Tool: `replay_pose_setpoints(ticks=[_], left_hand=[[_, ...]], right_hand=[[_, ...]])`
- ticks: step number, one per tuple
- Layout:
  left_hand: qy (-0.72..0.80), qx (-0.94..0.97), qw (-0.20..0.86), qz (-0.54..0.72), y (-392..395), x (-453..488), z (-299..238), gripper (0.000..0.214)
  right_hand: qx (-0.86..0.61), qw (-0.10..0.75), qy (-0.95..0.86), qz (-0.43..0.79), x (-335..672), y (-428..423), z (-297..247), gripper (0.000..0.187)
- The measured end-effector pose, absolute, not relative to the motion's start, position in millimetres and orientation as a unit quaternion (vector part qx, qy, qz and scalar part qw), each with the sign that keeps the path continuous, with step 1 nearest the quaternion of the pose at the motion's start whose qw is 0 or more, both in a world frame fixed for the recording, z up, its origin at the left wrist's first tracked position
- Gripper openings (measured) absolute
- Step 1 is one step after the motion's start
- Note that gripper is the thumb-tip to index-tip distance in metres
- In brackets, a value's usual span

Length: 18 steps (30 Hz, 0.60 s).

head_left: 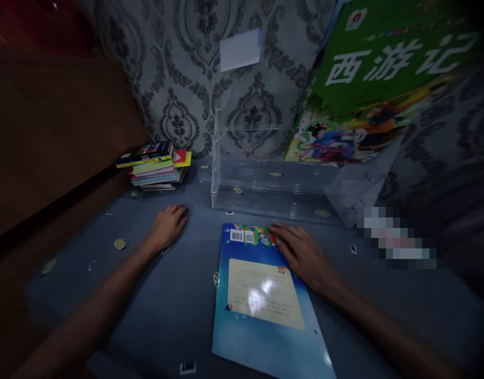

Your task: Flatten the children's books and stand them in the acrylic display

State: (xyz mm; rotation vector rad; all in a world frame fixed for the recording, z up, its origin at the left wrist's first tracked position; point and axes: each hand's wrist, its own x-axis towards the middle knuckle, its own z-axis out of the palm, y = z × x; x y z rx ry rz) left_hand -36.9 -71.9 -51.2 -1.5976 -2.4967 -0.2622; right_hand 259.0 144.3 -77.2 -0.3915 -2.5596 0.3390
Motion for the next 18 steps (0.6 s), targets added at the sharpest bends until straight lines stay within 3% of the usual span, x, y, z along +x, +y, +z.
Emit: replay_pose_setpoints(ticks=[4, 9, 13, 18], left_hand=[[-0.848, -0.511, 0.102, -0.092, -77, -38, -42, 0.035], [-0.703, -0.689, 0.027, -0.175, -77, 36, -40, 0.037], [-0.614, -0.774, -0.029, -0.152, -89, 90, -45, 0.051], [-0.609, -0.781, -0.067, -0.120, -99, 101, -48, 0.064]], right_hand=[[-0.190, 0.261, -0.938, 0.127, 273, 138, -76, 0.040], [-0.197, 0.246, -0.942, 0.112, 311, 112, -70, 0.039], [-0.160, 0.222, -0.955, 0.118, 340, 86, -66, 0.036], [-0.148, 0.212, -0.956, 0.137, 358, 64, -62, 0.036]])
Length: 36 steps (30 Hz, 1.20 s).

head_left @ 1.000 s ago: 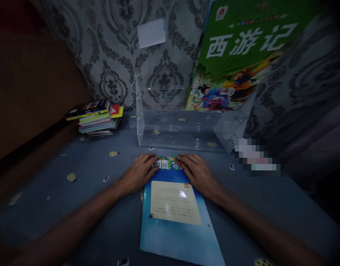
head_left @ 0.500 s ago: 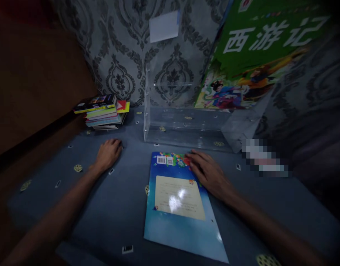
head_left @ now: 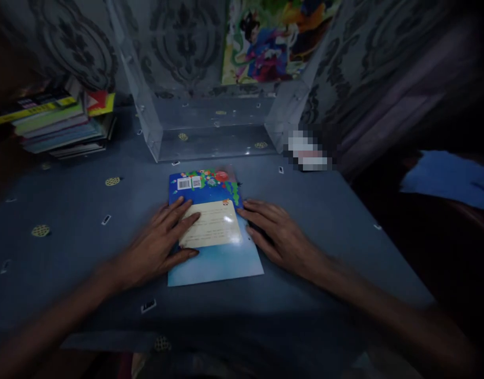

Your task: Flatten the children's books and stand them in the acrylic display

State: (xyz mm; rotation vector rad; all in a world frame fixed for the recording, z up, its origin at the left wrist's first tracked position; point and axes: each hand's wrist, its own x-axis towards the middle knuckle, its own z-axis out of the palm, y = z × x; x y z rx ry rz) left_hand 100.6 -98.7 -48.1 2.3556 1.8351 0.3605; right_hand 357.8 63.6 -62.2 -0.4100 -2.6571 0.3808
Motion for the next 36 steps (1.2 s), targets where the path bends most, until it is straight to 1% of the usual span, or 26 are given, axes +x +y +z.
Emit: replay_pose_setpoints(ticks=[4, 7, 12, 14, 16, 22, 27, 32, 36], left_hand=[[0.618, 0.774, 0.076, 0.116, -99, 100, -47, 0.067], [0.619, 0.772, 0.089, 0.119, -99, 101, -45, 0.064], [0.639, 0.749, 0.111, 0.136, -99, 101, -44, 0.058], [0.649, 0.738, 0.113, 0.147, -99, 99, -45, 0.055], [0.657, 0.730, 0.107, 0.158, -99, 97, -46, 0.053], [0.665, 0.718, 0.047, 0.198, -100, 90, -55, 0.048], [0.679, 0.703, 0.031, 0.212, -102, 90, -58, 0.044], [0.687, 0.698, 0.034, 0.199, -95, 85, -57, 0.042], [0.687, 0.698, 0.002, 0.202, -88, 80, -55, 0.039]], right_hand=[[-0.146, 0.209, -0.955, 0.154, 367, 52, -60, 0.036], [-0.136, 0.205, -0.953, 0.175, 377, 46, -60, 0.040], [-0.102, 0.160, -0.961, 0.202, 389, 44, -62, 0.071], [-0.084, 0.154, -0.964, 0.202, 388, 44, -62, 0.077], [-0.072, 0.146, -0.966, 0.201, 384, 45, -62, 0.077], [-0.065, 0.105, -0.970, 0.210, 368, 53, -53, 0.067], [-0.052, 0.100, -0.968, 0.223, 364, 59, -54, 0.068], [-0.061, 0.105, -0.972, 0.204, 358, 63, -66, 0.067], [-0.068, 0.100, -0.974, 0.192, 352, 68, -63, 0.064]])
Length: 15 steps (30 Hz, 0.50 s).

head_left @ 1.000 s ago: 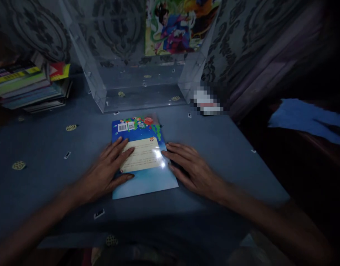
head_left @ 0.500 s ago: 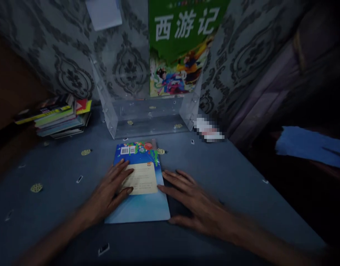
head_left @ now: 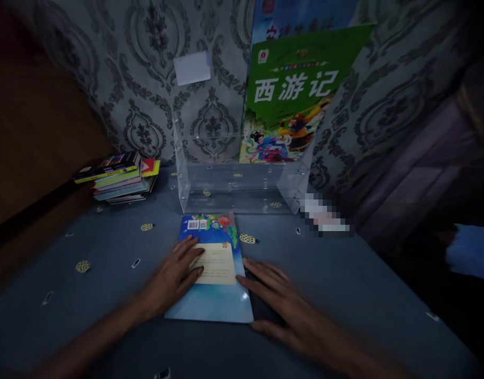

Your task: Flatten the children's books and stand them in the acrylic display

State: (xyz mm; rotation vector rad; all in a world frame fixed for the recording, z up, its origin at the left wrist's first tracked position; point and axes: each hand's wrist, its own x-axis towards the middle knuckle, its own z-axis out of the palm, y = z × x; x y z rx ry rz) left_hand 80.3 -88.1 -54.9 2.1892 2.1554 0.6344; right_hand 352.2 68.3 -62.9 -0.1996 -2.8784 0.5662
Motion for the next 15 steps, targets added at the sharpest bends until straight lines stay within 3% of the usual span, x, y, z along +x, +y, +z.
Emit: replay_pose_setpoints(ticks=[4, 9, 15], left_hand=[[0.688, 0.705, -0.035, 0.170, -78, 82, -45, 0.030], [0.673, 0.721, -0.068, 0.151, -48, 93, -40, 0.024], [0.680, 0.704, -0.074, 0.192, -29, 92, -54, 0.032]], right_hand=[[-0.061, 0.119, -0.974, 0.182, 335, 71, -36, 0.060], [-0.062, 0.194, -0.962, 0.183, 271, 76, -17, 0.029], [-0.114, 0.173, -0.964, 0.167, 231, 127, -50, 0.039]])
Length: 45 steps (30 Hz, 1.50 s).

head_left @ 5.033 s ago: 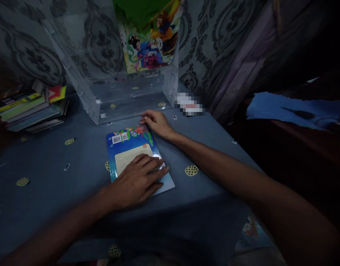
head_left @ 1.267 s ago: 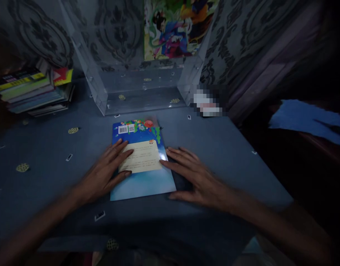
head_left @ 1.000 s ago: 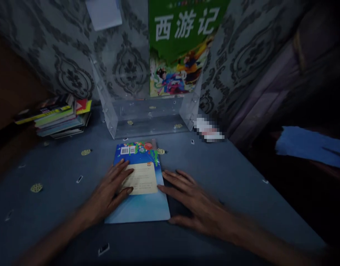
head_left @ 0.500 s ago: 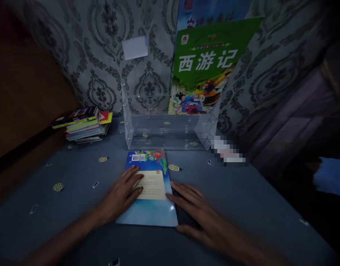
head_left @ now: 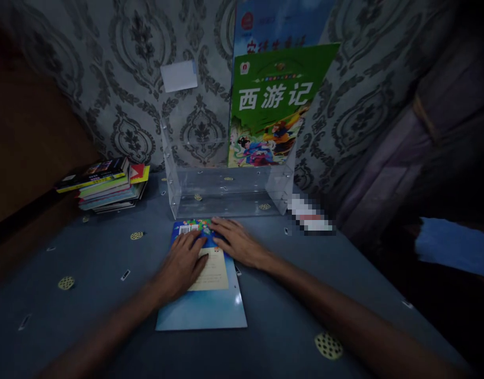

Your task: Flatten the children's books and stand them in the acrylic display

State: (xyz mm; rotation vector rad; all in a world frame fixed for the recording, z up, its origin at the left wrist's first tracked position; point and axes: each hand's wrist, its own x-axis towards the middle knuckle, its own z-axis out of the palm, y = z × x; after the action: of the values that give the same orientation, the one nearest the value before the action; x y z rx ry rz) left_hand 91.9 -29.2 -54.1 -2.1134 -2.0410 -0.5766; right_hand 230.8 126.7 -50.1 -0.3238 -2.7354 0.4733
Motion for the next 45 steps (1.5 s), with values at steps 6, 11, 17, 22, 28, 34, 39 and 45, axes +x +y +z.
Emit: replay_pose_setpoints(ticks=[6, 11, 17, 22, 28, 34, 39, 45], left_hand=[[-0.676, -0.710, 0.081, -0.182, -32, 87, -54, 0.034], [-0.679, -0.715, 0.060, -0.154, -35, 92, -48, 0.036], [-0.623, -0.776, 0.012, -0.097, -64, 123, -40, 0.054], [-0.583, -0.810, 0.004, -0.062, -86, 138, -38, 0.073], [-0.572, -0.817, 0.071, -0.018, -89, 137, -42, 0.060], [-0.521, -0.838, 0.155, 0.041, -105, 140, -41, 0.039], [-0.477, -0.861, 0.172, 0.046, -124, 132, -29, 0.041], [-0.462, -0.875, 0.134, 0.055, -142, 104, -25, 0.046]], right_hand=[[-0.144, 0.166, -0.959, 0.180, 240, 149, -65, 0.044], [-0.139, 0.171, -0.960, 0.171, 236, 147, -67, 0.044], [-0.142, 0.165, -0.963, 0.161, 237, 146, -67, 0.044], [-0.140, 0.170, -0.962, 0.161, 237, 145, -68, 0.044], [-0.147, 0.176, -0.961, 0.155, 235, 145, -69, 0.045], [-0.139, 0.188, -0.963, 0.133, 241, 139, -63, 0.040], [-0.162, 0.209, -0.959, 0.101, 270, 127, -61, 0.037], [-0.198, 0.262, -0.944, 0.035, 329, 95, -66, 0.035]])
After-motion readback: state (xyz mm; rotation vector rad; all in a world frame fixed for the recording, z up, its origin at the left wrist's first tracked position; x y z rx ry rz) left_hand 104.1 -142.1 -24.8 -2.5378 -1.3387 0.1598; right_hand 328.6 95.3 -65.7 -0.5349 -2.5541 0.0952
